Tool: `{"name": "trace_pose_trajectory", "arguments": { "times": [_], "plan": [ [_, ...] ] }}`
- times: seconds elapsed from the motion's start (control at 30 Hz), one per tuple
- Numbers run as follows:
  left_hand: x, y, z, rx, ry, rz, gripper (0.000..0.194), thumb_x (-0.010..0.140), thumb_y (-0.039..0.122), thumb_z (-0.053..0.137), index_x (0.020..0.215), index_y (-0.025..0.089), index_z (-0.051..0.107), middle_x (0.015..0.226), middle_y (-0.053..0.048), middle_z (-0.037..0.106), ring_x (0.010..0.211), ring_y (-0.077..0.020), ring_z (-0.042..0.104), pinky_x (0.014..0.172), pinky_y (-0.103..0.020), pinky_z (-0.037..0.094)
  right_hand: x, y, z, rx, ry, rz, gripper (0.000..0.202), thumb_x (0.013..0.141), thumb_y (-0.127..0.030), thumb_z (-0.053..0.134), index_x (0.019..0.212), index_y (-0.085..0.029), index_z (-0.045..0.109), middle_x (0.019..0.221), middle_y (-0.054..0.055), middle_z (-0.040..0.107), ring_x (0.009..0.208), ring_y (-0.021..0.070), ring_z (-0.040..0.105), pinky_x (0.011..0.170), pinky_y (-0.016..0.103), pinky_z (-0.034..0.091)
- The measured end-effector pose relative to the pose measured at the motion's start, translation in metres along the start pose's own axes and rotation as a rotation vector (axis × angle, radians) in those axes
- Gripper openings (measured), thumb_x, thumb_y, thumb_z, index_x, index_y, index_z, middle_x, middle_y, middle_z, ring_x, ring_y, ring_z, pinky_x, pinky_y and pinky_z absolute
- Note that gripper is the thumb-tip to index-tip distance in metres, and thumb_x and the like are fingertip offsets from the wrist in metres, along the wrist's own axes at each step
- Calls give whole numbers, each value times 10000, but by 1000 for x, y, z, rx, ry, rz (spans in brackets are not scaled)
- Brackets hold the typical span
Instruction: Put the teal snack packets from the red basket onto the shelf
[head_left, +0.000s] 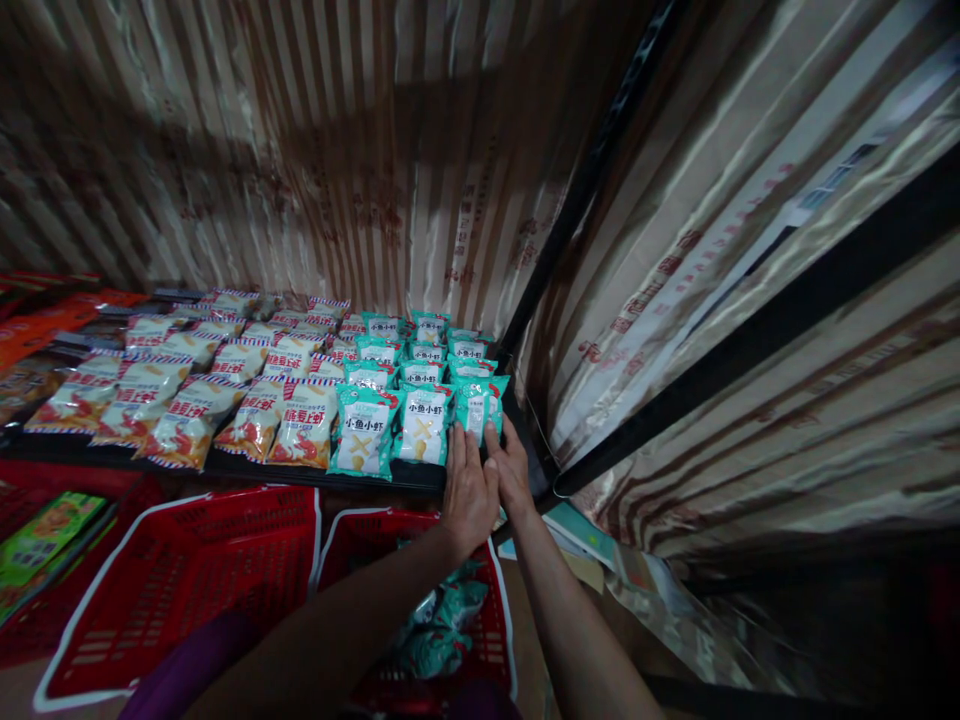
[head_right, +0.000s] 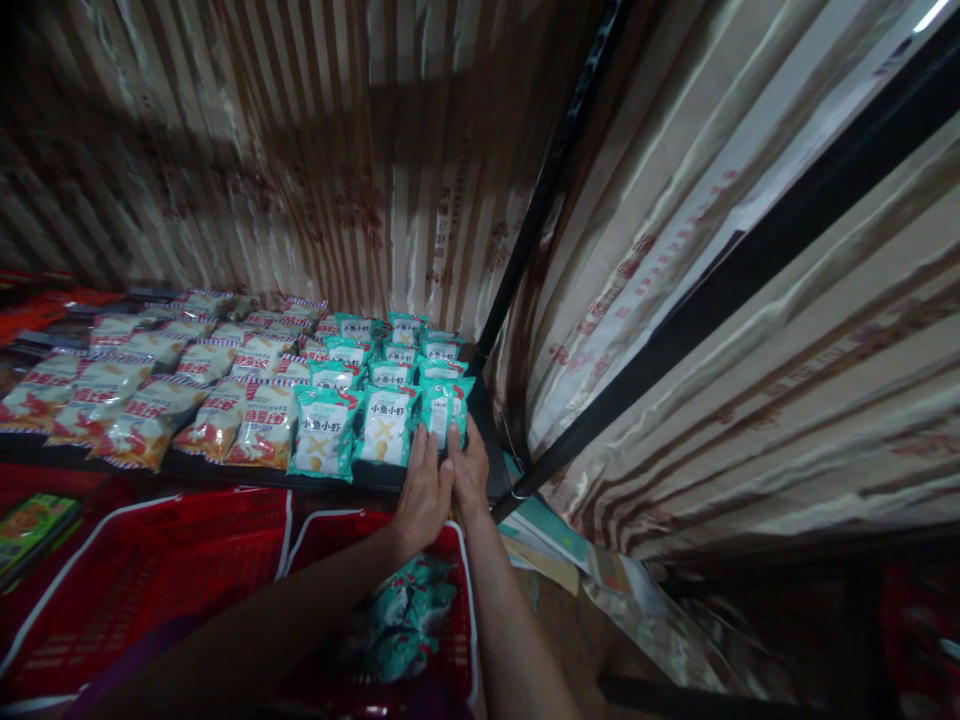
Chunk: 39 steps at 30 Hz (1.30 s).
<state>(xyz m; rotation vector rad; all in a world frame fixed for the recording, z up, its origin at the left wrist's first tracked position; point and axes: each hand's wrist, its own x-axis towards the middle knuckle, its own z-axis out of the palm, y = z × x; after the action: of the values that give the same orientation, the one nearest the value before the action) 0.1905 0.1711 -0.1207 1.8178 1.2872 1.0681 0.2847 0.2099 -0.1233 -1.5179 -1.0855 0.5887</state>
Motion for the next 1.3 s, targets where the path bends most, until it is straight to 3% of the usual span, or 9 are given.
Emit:
{"name": "trace_pose_trajectory", "arguments": {
  "times": [0.1,0.33,0.47,0.73,0.9,1.07,1.2,1.3],
  "plan": [
    [0,-1,1,19,-5,5,604,935,335,237,1412,-36,243,1530,-244,111,1434,-252,46,1173,-445,124,-1,-1,0,-24,-1,2,592,754,-570,551,1245,-241,573,1214,48,639,1126,232,557,975,359,405],
    [0,-7,6,-36,32,22,583,935,353,258,1432,49,244,1548,-186,114,1434,-233,48,1178,-426,112,-3,-3,1,-91,9,29,641,765,-623,506,1269,-230,554,1247,77,617,1143,241,546,1008,384,370],
    [-7,-10,4,8,35,98,579,943,343,248,1444,57,212,1550,-180,106,1435,-227,25,1174,-453,124,-4,-6,1,-139,29,72,703,771,-665,451,1321,-230,503,1312,94,566,1192,252,513,1031,399,342],
    [-18,-16,-12,113,-57,206,579,950,320,235,1424,-12,213,1532,-225,131,1436,-234,25,1169,-467,159,-3,-9,3,-266,-1,78,714,797,-664,389,1333,-205,494,1303,130,565,1202,295,504,1027,443,330],
    [-26,-18,-34,200,-46,333,510,921,233,288,1397,52,316,1549,-164,134,1437,-239,1,1158,-467,207,-3,-8,3,-242,6,63,738,793,-668,400,1354,-192,465,1359,127,514,1260,288,450,1054,428,296],
    [-31,-31,-70,433,61,566,433,850,147,392,1265,129,514,1504,-130,302,1436,-289,64,1123,-548,208,-1,-7,3,-125,67,41,746,798,-661,399,1369,-183,435,1413,108,455,1301,257,402,1084,386,268],
    [-33,-45,-94,635,308,646,434,830,141,484,1253,219,540,1436,-65,438,1420,-291,168,1120,-532,216,3,-8,2,-103,159,52,743,818,-635,380,1359,-130,434,1404,142,453,1300,268,402,1086,412,279],
    [-32,-56,-110,707,490,598,420,841,162,522,1255,232,543,1378,-81,503,1400,-296,229,1105,-521,255,0,-14,4,-244,263,-176,711,840,-568,412,1353,-76,422,1395,199,442,1307,301,386,1086,474,275]
  ]
}}
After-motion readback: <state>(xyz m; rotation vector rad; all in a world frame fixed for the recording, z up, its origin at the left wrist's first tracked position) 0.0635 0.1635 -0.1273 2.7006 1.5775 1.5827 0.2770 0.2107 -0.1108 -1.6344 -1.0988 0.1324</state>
